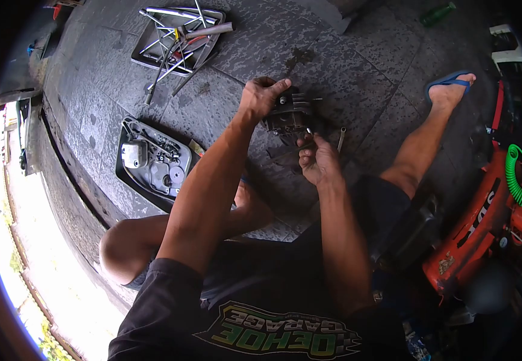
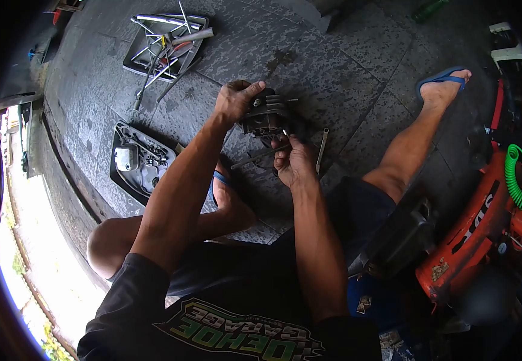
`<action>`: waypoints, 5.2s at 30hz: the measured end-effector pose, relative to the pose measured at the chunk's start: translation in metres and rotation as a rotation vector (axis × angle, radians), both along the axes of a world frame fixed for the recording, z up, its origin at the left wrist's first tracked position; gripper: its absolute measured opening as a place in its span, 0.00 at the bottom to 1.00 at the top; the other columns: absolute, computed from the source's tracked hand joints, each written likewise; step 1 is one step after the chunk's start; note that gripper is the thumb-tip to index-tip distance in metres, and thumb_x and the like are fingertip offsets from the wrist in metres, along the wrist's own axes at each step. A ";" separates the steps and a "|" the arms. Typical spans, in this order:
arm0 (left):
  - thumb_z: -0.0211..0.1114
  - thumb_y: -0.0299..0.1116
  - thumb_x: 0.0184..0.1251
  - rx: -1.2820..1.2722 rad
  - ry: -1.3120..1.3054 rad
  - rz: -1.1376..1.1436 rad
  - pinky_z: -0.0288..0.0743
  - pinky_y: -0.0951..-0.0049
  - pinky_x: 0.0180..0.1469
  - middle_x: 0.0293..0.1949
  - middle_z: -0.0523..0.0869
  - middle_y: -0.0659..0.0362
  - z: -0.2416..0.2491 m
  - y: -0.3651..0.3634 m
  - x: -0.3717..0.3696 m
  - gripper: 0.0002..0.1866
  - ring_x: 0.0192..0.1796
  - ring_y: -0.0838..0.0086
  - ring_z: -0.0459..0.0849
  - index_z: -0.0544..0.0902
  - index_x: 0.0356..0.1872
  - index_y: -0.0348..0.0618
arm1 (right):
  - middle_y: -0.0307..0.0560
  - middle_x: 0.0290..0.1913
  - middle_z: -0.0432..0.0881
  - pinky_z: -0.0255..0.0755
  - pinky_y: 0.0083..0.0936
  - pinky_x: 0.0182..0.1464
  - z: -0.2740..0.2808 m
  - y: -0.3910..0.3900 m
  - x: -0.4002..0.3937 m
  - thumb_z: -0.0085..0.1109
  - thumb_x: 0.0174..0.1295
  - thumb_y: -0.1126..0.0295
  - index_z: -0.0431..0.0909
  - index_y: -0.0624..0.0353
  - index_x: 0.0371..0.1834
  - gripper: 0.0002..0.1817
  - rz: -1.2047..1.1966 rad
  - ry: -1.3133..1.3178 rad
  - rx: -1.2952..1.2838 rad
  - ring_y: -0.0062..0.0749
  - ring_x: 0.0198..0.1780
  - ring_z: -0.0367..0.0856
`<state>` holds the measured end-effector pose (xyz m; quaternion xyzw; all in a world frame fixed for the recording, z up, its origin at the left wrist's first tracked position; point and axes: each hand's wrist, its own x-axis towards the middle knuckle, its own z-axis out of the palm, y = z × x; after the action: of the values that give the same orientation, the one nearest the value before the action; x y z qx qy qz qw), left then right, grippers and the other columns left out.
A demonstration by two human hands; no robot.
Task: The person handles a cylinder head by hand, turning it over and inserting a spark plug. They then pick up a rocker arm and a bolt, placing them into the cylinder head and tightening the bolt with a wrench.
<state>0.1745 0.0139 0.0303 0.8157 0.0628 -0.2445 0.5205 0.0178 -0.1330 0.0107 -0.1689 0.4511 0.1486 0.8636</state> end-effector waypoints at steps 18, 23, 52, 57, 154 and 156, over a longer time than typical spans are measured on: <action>0.72 0.56 0.63 -0.009 -0.021 -0.010 0.79 0.67 0.43 0.36 0.89 0.48 -0.004 0.000 0.003 0.31 0.39 0.66 0.87 0.87 0.44 0.30 | 0.42 0.28 0.82 0.79 0.20 0.24 -0.019 -0.003 0.005 0.50 0.77 0.57 0.76 0.54 0.36 0.15 0.029 -0.109 0.084 0.26 0.24 0.80; 0.73 0.54 0.62 -0.008 0.012 0.033 0.79 0.68 0.46 0.36 0.90 0.47 -0.006 0.000 0.006 0.31 0.40 0.66 0.87 0.87 0.44 0.27 | 0.38 0.26 0.78 0.74 0.17 0.24 0.007 0.001 0.021 0.51 0.76 0.59 0.74 0.51 0.34 0.13 0.066 0.050 -0.139 0.22 0.22 0.76; 0.70 0.55 0.65 -0.029 0.169 0.029 0.80 0.66 0.45 0.41 0.89 0.45 0.003 0.003 0.033 0.32 0.41 0.63 0.88 0.86 0.49 0.27 | 0.43 0.34 0.78 0.64 0.33 0.49 0.033 -0.060 0.071 0.59 0.64 0.63 0.75 0.53 0.33 0.08 1.378 -1.239 -2.356 0.35 0.45 0.76; 0.69 0.54 0.65 -0.050 0.137 0.057 0.79 0.65 0.46 0.41 0.89 0.46 -0.003 0.005 0.033 0.31 0.42 0.64 0.87 0.86 0.48 0.28 | 0.42 0.31 0.75 0.71 0.38 0.43 0.036 -0.050 0.052 0.54 0.71 0.61 0.75 0.54 0.36 0.10 0.950 -0.737 -2.058 0.38 0.36 0.76; 0.74 0.52 0.61 -0.002 -0.131 0.147 0.77 0.68 0.37 0.25 0.86 0.53 -0.015 -0.006 -0.023 0.25 0.30 0.73 0.83 0.83 0.30 0.34 | 0.50 0.28 0.84 0.88 0.43 0.41 -0.038 -0.015 0.009 0.48 0.69 0.73 0.77 0.62 0.25 0.13 -0.294 -0.282 0.735 0.42 0.32 0.87; 0.75 0.51 0.61 -0.005 -0.155 0.151 0.77 0.68 0.37 0.25 0.86 0.53 -0.015 -0.004 -0.026 0.24 0.30 0.73 0.83 0.83 0.30 0.34 | 0.51 0.28 0.85 0.88 0.43 0.41 -0.041 -0.020 0.007 0.49 0.68 0.72 0.77 0.63 0.24 0.14 -0.283 -0.230 0.810 0.43 0.31 0.87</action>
<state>0.1483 0.0102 0.0150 0.8238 0.0829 -0.1410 0.5427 0.0244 -0.1526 -0.0304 0.2311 0.2760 0.1741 0.9166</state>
